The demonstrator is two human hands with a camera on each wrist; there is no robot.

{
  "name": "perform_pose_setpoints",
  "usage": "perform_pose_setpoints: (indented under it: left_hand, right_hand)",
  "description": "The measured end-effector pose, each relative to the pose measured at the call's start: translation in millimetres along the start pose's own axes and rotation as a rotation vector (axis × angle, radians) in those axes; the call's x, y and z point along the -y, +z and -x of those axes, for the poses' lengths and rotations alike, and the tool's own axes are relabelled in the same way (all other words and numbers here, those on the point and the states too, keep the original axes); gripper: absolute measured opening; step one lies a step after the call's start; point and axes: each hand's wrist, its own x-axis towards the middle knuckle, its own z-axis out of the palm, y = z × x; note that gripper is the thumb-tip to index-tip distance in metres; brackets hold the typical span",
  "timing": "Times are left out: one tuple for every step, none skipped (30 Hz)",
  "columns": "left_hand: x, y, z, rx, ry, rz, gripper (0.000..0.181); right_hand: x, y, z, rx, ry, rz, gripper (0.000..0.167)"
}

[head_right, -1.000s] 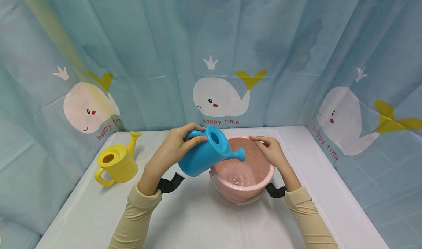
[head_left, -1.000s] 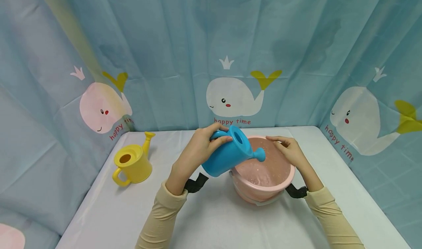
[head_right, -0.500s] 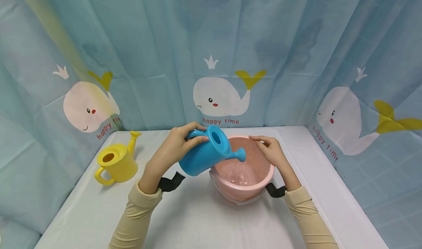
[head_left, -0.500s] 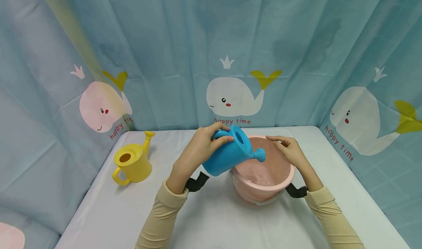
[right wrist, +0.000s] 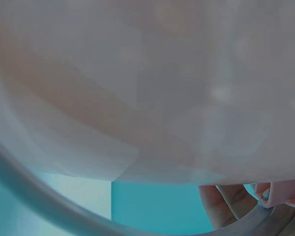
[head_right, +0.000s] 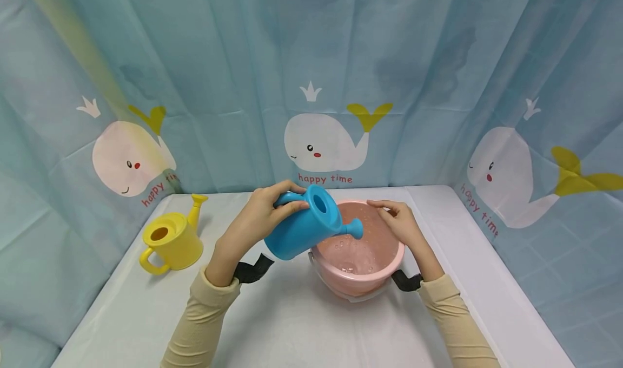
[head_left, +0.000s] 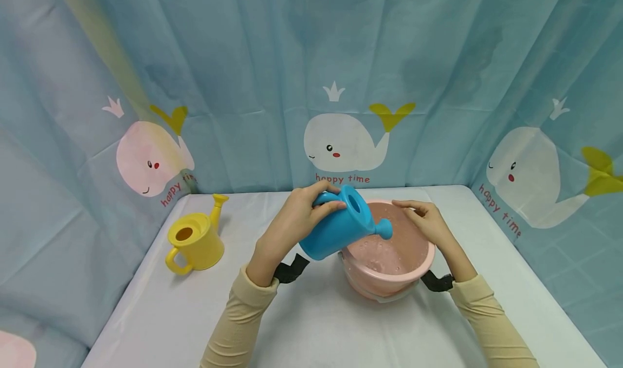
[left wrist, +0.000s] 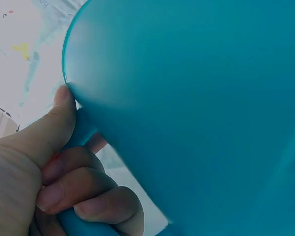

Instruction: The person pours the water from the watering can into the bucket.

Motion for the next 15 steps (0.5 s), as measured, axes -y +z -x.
perform_pose_setpoints:
  left_hand:
    - [0.2, 0.1, -0.1, 0.001, -0.003, 0.001, 0.028]
    - [0.4, 0.1, -0.2, 0.002, -0.007, 0.001, 0.029]
    - [0.6, 0.2, -0.3, 0.002, -0.009, 0.001, 0.029]
    - [0.6, 0.3, -0.4, 0.001, -0.011, 0.002, 0.029]
    - [0.8, 0.5, -0.4, 0.0, -0.012, 0.002, 0.029]
    - [1.1, 0.7, -0.4, -0.001, -0.01, 0.0, 0.03]
    - [1.3, 0.8, -0.5, 0.0, -0.012, 0.0, 0.03]
    - [1.4, 1.0, -0.5, -0.001, -0.011, -0.001, 0.03]
    - [1.5, 1.2, -0.6, -0.002, -0.008, -0.002, 0.03]
    - [1.5, 1.4, -0.6, -0.003, -0.007, -0.001, 0.03]
    - [1.7, 1.7, -0.5, -0.004, -0.004, -0.002, 0.03]
    - [1.7, 1.8, -0.5, -0.004, -0.003, -0.002, 0.03]
    - [1.5, 1.7, -0.5, -0.004, -0.005, -0.001, 0.03]
    - [1.3, 1.8, -0.4, -0.004, -0.005, -0.003, 0.03]
    - [1.2, 1.9, -0.3, -0.004, -0.004, -0.004, 0.03]
  right_hand:
    - [-0.2, 0.1, -0.1, 0.0, -0.001, 0.002, 0.027]
    - [-0.4, 0.2, -0.1, 0.0, -0.001, 0.002, 0.027]
    - [-0.6, 0.2, -0.2, 0.0, -0.001, 0.002, 0.027]
    - [-0.6, 0.3, -0.3, -0.001, 0.0, 0.002, 0.027]
    - [-0.7, 0.3, -0.4, 0.0, 0.0, 0.001, 0.027]
    - [-0.7, 0.4, -0.5, 0.0, 0.002, 0.0, 0.027]
    - [-0.7, 0.4, -0.6, 0.0, 0.003, -0.001, 0.027]
    - [-0.6, 0.4, -0.6, 0.0, 0.005, -0.001, 0.028]
    - [-0.8, 0.4, -0.6, 0.0, 0.008, -0.001, 0.028]
    - [-0.8, 0.3, -0.5, 0.0, 0.01, 0.0, 0.028]
    - [-0.9, 0.3, -0.5, 0.0, 0.014, 0.0, 0.028]
    - [-0.8, 0.4, -0.4, -0.001, 0.016, 0.002, 0.028]
    - [-0.6, 0.4, -0.2, -0.002, 0.016, 0.005, 0.028]
    - [-0.4, 0.5, 0.0, -0.004, 0.017, 0.008, 0.028]
    - [-0.3, 0.6, 0.2, -0.005, 0.016, 0.011, 0.028]
